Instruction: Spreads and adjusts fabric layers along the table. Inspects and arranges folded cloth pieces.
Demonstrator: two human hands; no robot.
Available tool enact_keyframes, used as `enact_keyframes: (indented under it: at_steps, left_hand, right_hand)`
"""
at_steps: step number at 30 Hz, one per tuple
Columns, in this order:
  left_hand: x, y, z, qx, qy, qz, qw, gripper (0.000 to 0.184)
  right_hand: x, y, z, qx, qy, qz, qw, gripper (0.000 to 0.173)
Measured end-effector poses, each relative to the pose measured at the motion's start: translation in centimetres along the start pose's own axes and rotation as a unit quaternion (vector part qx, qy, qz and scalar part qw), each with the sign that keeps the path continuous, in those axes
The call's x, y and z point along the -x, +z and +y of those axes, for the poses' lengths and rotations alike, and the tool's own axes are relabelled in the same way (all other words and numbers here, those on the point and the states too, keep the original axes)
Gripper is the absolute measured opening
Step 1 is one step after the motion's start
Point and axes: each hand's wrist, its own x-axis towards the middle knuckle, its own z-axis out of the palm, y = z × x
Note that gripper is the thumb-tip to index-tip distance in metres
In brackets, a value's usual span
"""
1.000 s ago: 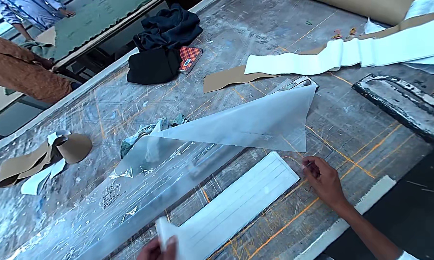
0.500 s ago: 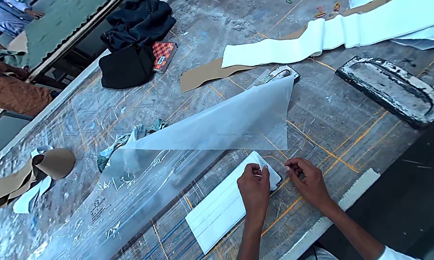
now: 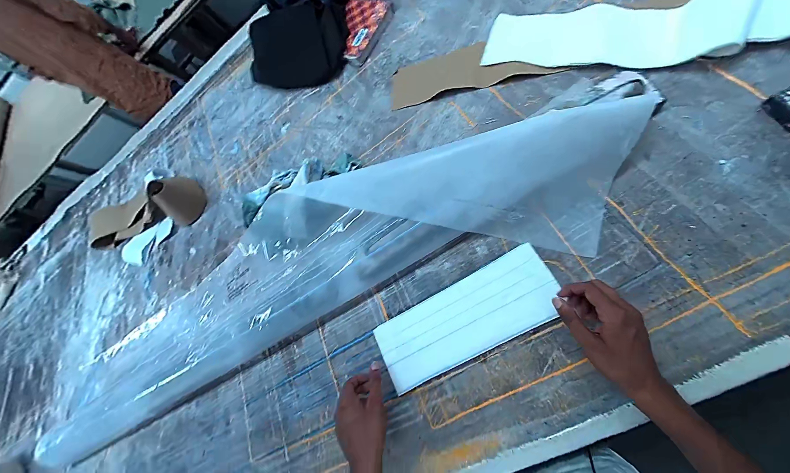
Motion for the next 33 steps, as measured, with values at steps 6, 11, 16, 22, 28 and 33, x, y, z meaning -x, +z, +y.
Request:
enact_keyframes:
  at_steps: [6, 11, 16, 22, 28, 33]
  left_hand:
    - [0.8, 1.4, 3.6, 0.006, -0.02, -0.071, 0.997, 0.032]
    - [2.4, 1.0, 2.7, 0.14, 0.005, -0.09, 0.986, 0.031]
    - [1.6, 0.8, 3.7, 0.124, -0.038, -0.102, 0.986, 0.059]
    - [2.2, -0.2, 2.0, 0.354, -0.013, -0.135, 0.925, 0.025]
    - [14.9, -5.4, -7.4, 0.6, 0.046, -0.041, 0.798, 0.02]
    - [27.1, -2.8, -20.2, 0.665, 0.012, 0.126, 0.736, 0.028]
  right_hand:
    - [5.0, 1.6, -1.1, -0.213, 0.108, -0.153, 0.959, 0.024]
    - [8.6, 2.4, -4.7, -0.306, 0.223, -0.242, 0.893, 0.02]
    - [10.4, 2.7, -6.2, -0.302, 0.23, -0.265, 0.887, 0.024]
    - [13.6, 2.3, -7.5, -0.288, 0.206, -0.286, 0.89, 0.026]
    - [14.8, 4.8, -9.5, -0.511, 0.219, -0.341, 0.758, 0.09]
    - [18.3, 10.7, -14.9, -0.447, 0.22, -0.42, 0.759, 0.04]
